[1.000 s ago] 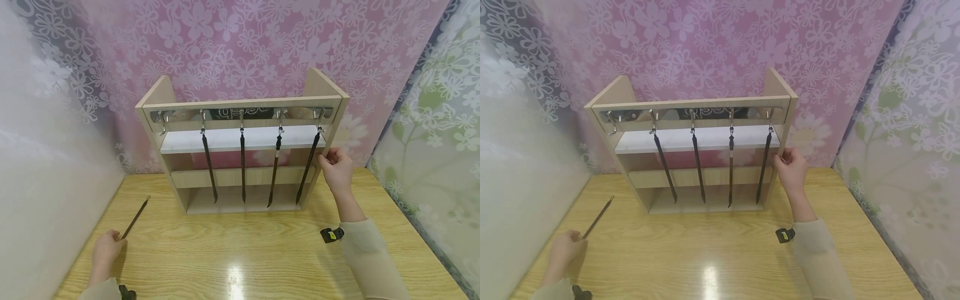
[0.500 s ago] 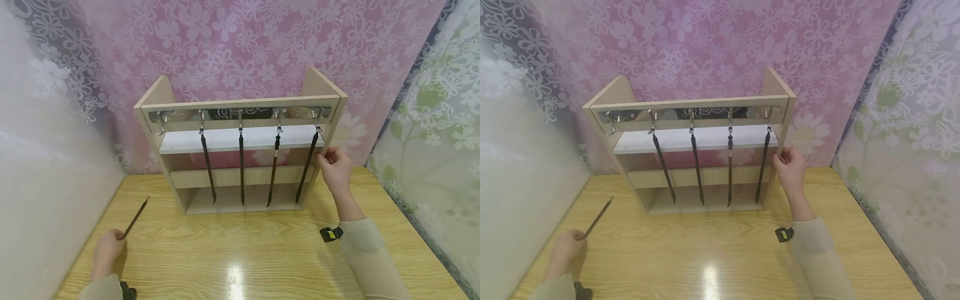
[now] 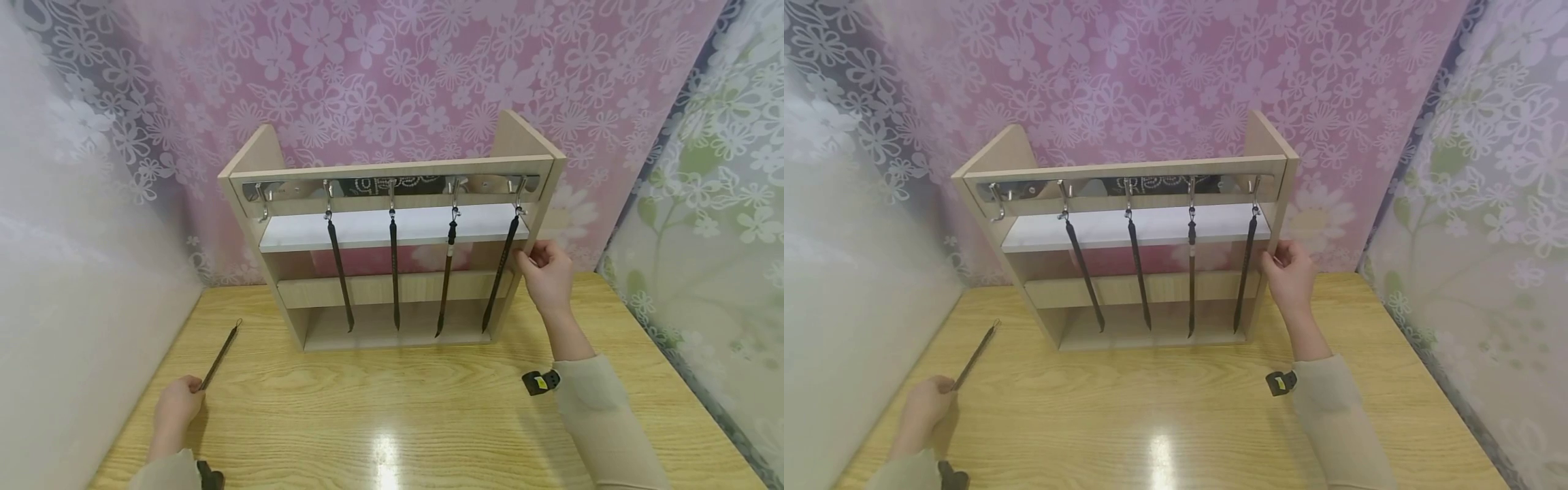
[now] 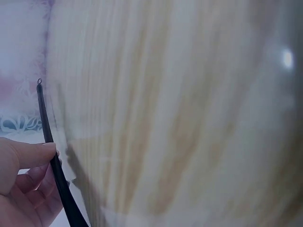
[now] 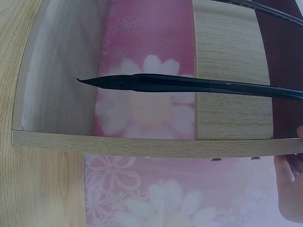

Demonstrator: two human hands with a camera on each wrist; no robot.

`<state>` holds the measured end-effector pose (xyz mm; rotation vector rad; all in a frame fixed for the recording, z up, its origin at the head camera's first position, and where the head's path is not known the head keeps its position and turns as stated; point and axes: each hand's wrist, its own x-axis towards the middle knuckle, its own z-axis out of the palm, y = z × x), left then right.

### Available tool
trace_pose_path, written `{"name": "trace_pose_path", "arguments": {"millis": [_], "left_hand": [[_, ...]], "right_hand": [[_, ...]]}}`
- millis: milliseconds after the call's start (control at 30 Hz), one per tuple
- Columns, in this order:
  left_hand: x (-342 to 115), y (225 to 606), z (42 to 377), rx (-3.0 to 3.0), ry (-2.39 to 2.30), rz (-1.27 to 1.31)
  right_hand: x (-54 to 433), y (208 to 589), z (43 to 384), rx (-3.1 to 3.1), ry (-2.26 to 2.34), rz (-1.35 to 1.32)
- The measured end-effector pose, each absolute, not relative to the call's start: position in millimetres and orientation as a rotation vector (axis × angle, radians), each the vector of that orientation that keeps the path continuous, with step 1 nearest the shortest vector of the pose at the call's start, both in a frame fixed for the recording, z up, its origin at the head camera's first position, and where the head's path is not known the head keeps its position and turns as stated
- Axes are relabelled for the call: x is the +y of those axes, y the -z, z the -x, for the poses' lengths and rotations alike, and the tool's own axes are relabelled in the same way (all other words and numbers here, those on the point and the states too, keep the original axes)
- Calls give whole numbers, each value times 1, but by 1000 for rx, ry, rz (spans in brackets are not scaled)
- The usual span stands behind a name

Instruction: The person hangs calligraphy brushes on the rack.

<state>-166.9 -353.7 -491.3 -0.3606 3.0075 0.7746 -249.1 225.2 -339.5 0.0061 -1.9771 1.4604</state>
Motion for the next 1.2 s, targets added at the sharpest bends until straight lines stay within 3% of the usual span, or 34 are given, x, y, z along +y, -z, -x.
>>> {"name": "trace_pose_path", "arguments": {"millis": [233, 500, 867, 1200], "left_hand": [[-347, 486, 166, 3065, -803, 355], [-331, 475, 162, 3145, -907, 379], [-300, 457, 163, 3280, -1213, 339], [-276, 445, 163, 3270, -1439, 427]], "right_hand": [[217, 331, 240, -1950, -1499, -22], [229, 346, 255, -1978, -1480, 9], [215, 326, 236, -1979, -1476, -1], [225, 341, 250, -1987, -1467, 22]]}}
